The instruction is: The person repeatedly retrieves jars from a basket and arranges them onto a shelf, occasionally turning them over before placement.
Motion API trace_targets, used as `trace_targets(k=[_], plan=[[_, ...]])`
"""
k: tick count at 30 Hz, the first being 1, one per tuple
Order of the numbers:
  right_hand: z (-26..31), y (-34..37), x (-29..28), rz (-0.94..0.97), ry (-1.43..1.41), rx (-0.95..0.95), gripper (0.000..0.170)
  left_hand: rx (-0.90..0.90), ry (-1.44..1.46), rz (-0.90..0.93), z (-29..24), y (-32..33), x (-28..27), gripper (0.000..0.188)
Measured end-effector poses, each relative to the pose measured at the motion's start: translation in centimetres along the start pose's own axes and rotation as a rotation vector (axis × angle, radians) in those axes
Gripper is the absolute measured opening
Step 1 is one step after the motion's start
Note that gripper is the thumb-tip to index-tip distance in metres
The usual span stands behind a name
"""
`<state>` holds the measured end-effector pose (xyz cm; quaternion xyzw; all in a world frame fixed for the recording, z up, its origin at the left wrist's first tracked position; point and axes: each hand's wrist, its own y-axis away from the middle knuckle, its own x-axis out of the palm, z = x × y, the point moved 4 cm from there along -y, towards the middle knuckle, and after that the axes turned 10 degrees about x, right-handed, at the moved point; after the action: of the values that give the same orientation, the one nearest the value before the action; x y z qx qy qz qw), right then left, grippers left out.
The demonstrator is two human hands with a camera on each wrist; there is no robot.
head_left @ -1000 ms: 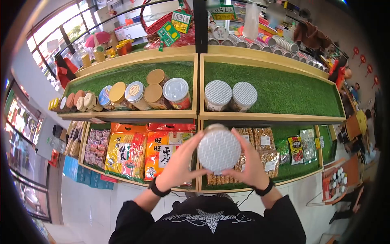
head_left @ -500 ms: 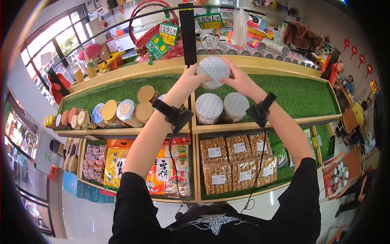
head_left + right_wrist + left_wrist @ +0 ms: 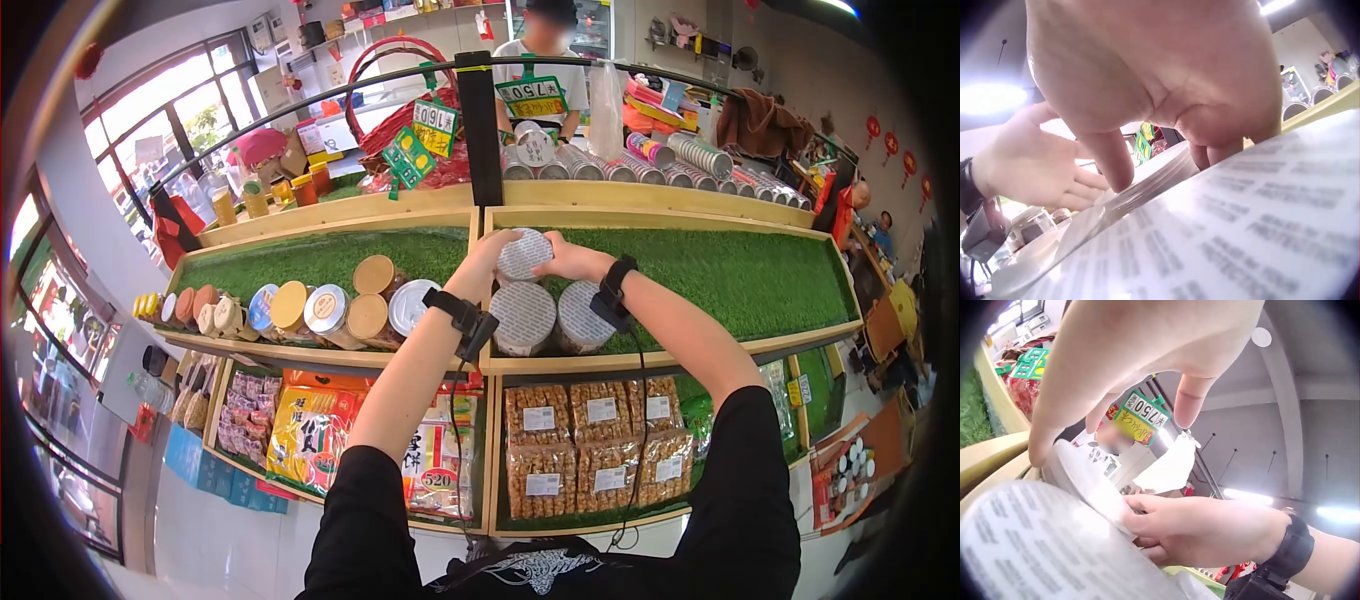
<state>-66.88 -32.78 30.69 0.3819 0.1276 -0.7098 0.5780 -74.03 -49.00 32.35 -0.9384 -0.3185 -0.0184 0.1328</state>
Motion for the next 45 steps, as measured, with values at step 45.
trace_targets(k=[45], plan=[[-19.4,76.4,23.6,-1.275,0.038,0.991,0.028,-0.334,0.108,0.906,6.4,37.2,33.4,0.048]])
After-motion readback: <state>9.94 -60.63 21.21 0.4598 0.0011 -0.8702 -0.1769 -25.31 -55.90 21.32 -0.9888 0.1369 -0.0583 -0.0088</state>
